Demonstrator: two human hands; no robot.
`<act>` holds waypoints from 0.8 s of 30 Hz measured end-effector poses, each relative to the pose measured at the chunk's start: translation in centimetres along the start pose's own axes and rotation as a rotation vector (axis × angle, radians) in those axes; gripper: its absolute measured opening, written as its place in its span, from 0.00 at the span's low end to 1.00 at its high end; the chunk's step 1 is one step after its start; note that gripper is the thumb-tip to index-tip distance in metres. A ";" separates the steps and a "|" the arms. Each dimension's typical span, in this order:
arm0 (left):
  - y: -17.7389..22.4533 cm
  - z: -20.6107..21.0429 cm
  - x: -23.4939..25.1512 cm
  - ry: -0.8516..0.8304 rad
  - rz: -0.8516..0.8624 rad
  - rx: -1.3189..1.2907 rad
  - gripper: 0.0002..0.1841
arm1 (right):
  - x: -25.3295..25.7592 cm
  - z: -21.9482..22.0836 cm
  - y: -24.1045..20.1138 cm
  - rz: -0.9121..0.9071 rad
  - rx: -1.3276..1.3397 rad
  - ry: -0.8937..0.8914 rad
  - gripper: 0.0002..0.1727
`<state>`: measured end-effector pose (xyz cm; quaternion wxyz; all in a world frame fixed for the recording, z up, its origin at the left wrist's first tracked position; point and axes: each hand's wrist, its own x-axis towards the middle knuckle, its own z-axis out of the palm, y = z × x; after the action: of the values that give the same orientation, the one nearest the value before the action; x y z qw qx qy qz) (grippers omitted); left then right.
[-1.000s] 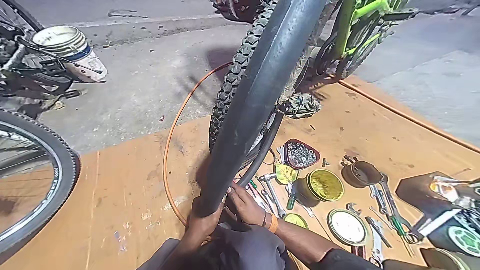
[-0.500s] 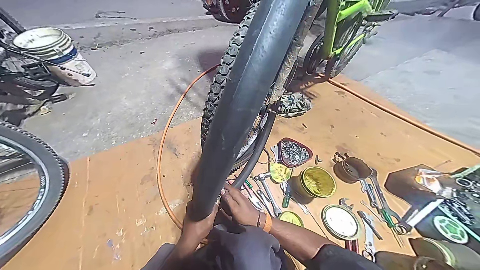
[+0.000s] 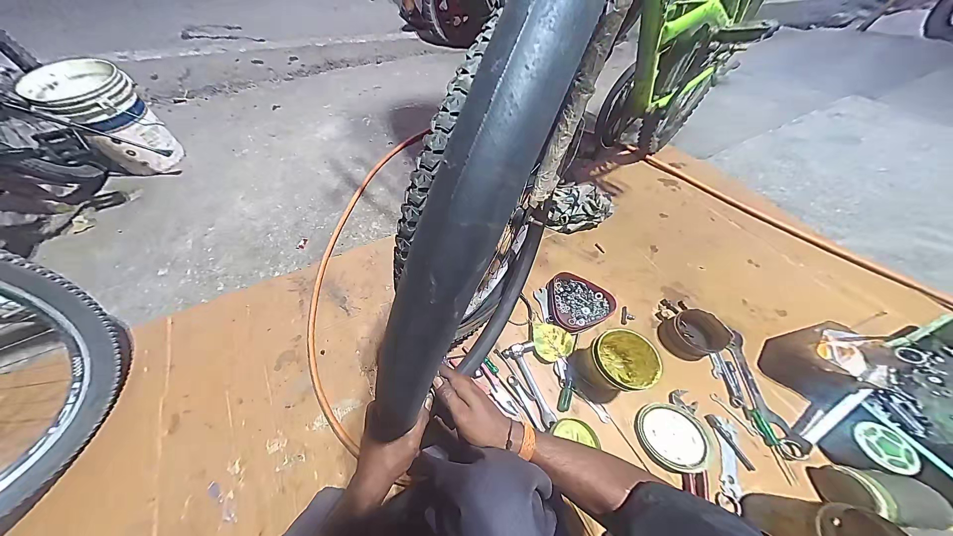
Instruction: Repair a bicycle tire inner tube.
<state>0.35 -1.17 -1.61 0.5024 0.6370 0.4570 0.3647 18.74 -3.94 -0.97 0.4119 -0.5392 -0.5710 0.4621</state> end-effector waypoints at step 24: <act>1.6 -4.3 -1.0 0.189 0.194 -0.163 0.36 | -3.4 -11.4 9.7 0.520 -0.267 0.608 0.23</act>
<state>-3.61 -0.87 0.97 0.4695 0.5982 0.4074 0.5057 32.30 -6.48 -7.68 0.3577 -0.8258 -0.3231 0.2927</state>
